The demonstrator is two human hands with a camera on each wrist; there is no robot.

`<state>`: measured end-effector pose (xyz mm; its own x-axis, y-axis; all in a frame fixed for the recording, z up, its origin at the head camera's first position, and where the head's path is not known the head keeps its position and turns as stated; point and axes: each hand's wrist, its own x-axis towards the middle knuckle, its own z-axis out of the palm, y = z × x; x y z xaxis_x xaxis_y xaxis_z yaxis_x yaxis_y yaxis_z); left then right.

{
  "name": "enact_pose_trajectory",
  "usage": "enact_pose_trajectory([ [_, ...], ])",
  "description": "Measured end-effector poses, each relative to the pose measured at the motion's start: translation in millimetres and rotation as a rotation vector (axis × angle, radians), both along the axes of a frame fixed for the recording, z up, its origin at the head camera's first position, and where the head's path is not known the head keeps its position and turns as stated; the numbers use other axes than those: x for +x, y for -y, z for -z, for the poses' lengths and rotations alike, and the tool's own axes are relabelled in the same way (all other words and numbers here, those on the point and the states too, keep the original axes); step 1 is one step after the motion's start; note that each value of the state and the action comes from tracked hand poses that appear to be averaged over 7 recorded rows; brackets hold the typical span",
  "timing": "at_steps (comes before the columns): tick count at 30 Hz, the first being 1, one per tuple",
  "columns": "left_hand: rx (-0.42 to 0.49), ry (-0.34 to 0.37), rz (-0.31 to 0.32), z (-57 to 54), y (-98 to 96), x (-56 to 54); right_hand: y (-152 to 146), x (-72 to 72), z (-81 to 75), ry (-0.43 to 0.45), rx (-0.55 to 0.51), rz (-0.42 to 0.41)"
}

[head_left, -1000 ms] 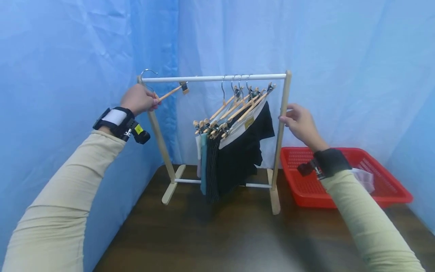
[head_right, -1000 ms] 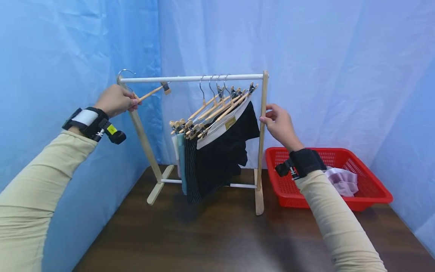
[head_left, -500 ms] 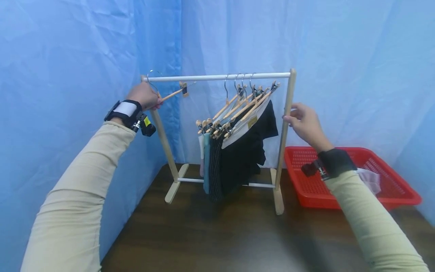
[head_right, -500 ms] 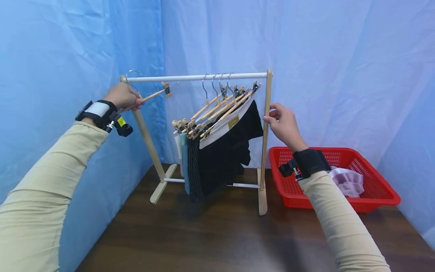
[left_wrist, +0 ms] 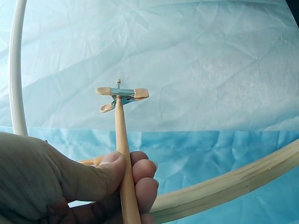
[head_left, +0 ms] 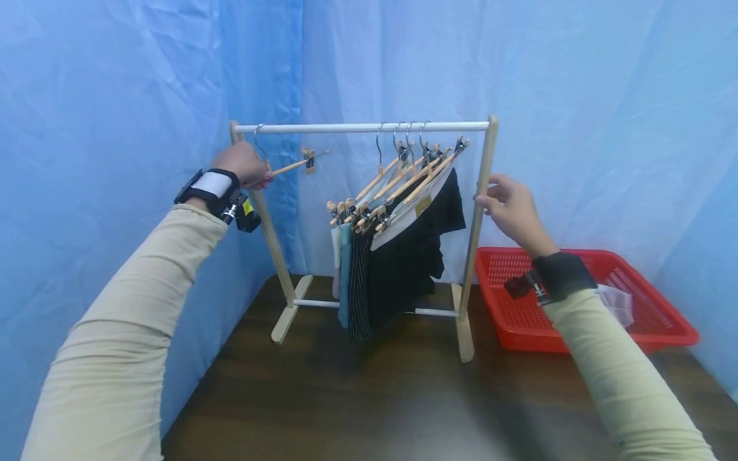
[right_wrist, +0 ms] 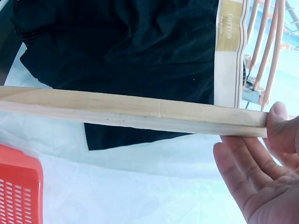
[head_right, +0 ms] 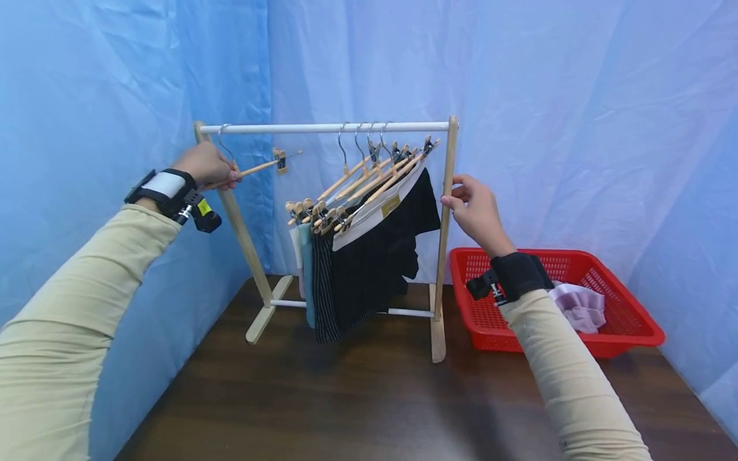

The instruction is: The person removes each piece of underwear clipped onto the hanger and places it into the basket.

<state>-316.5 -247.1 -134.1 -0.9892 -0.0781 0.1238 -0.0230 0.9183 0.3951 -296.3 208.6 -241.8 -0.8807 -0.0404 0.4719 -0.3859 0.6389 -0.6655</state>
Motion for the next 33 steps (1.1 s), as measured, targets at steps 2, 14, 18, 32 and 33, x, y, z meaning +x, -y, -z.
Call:
enact_pose_trajectory([
  [2, -0.005, 0.005, 0.009, 0.5, -1.4, -0.2, -1.2, 0.3, 0.0, -0.001, 0.001, 0.005],
  [14, 0.012, -0.019, 0.052, 5.8, -0.6, -2.9, -2.1, 4.4, 0.3, -0.003, -0.002, 0.008],
  [18, 0.031, -0.028, 0.057, 6.4, -1.5, 1.2, -1.9, 5.2, 0.2, -0.003, -0.002, 0.007],
  [32, -0.030, -0.097, 0.091, -6.0, -3.2, 13.8, -0.6, 8.5, 0.0, -0.029, 0.002, 0.013],
  [33, -0.051, -0.101, 0.088, -10.0, -4.2, 17.1, -0.4, 9.1, -0.2, -0.029, 0.003, 0.015],
])
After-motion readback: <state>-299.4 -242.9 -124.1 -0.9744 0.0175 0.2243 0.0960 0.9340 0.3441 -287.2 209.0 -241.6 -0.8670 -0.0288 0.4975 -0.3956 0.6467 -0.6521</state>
